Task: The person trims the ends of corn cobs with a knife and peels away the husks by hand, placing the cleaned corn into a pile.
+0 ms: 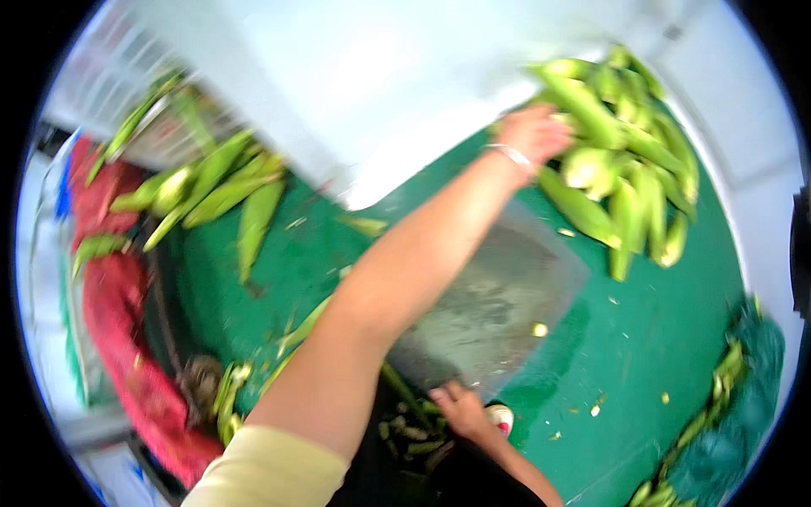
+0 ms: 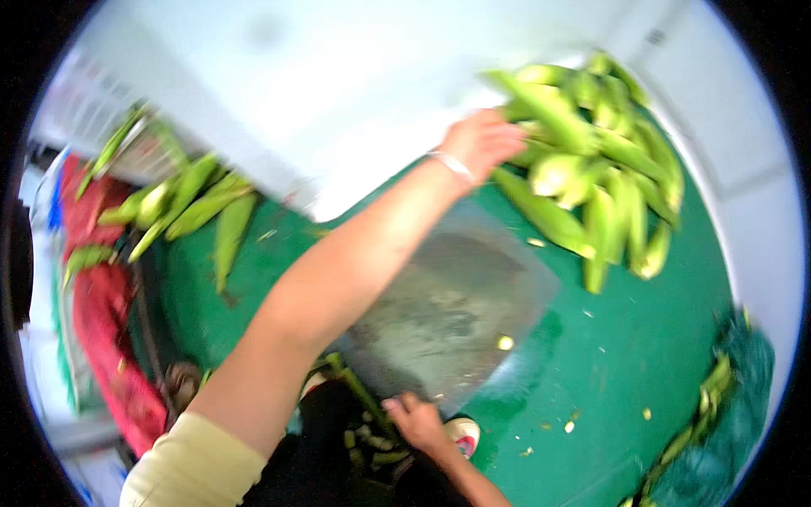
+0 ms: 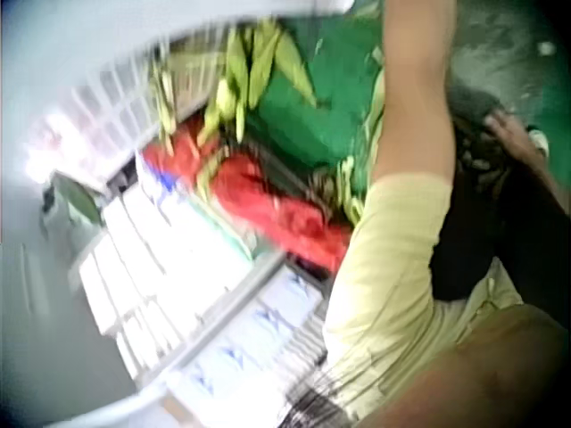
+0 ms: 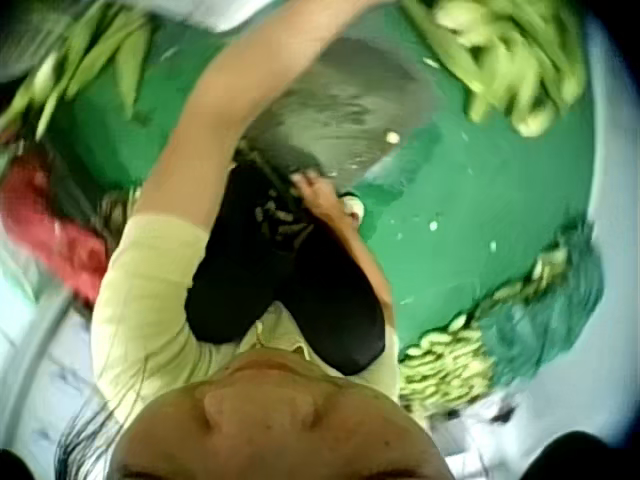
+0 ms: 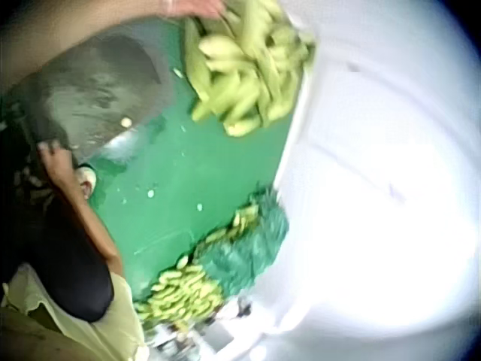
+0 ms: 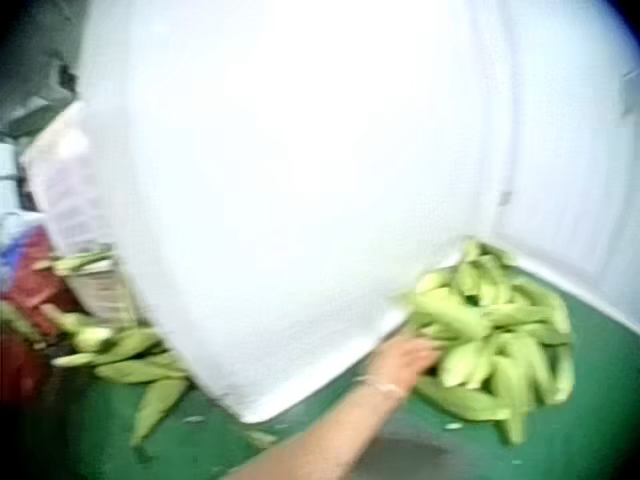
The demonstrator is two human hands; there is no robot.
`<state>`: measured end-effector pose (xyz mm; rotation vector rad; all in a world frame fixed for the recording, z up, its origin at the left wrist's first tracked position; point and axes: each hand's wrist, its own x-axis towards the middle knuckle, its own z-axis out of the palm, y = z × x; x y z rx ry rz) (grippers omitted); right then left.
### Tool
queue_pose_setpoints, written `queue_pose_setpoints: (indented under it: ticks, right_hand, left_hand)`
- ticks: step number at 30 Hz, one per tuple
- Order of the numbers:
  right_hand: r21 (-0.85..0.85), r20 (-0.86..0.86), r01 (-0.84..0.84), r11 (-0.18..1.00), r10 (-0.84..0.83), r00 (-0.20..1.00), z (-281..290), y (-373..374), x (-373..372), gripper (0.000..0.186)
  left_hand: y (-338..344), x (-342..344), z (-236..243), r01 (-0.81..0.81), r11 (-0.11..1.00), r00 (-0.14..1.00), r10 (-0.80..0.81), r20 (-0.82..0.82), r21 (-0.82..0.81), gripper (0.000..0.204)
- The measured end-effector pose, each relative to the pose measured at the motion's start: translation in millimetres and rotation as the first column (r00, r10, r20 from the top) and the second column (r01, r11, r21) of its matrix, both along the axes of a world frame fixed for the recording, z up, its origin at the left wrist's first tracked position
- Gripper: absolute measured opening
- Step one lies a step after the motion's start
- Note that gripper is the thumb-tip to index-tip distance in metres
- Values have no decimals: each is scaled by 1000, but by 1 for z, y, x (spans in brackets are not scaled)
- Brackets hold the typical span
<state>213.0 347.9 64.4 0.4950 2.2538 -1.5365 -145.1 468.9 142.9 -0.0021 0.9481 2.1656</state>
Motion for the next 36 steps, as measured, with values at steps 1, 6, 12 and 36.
queue_pose_setpoints:
  ticks: [1,6,12,36]
  right_hand:
    - [-34,54,39,999,-37,998,2,7,3,42]
    - [-56,46,135,989,-132,990,3,17,41,39]
    - [-193,180,281,940,-248,952,9,9,55,41]
    - [14,-70,373,928,-371,926,82,32,47,37]
  left_hand:
    - [-8,12,0,58,998,994,-60,-87,-24,29]
    - [-169,4,-57,-449,589,597,-362,-716,-672,17]
    - [-417,-12,-120,-535,-710,827,-331,-454,-457,56]
    - [-469,191,18,69,952,783,135,607,-300,61]
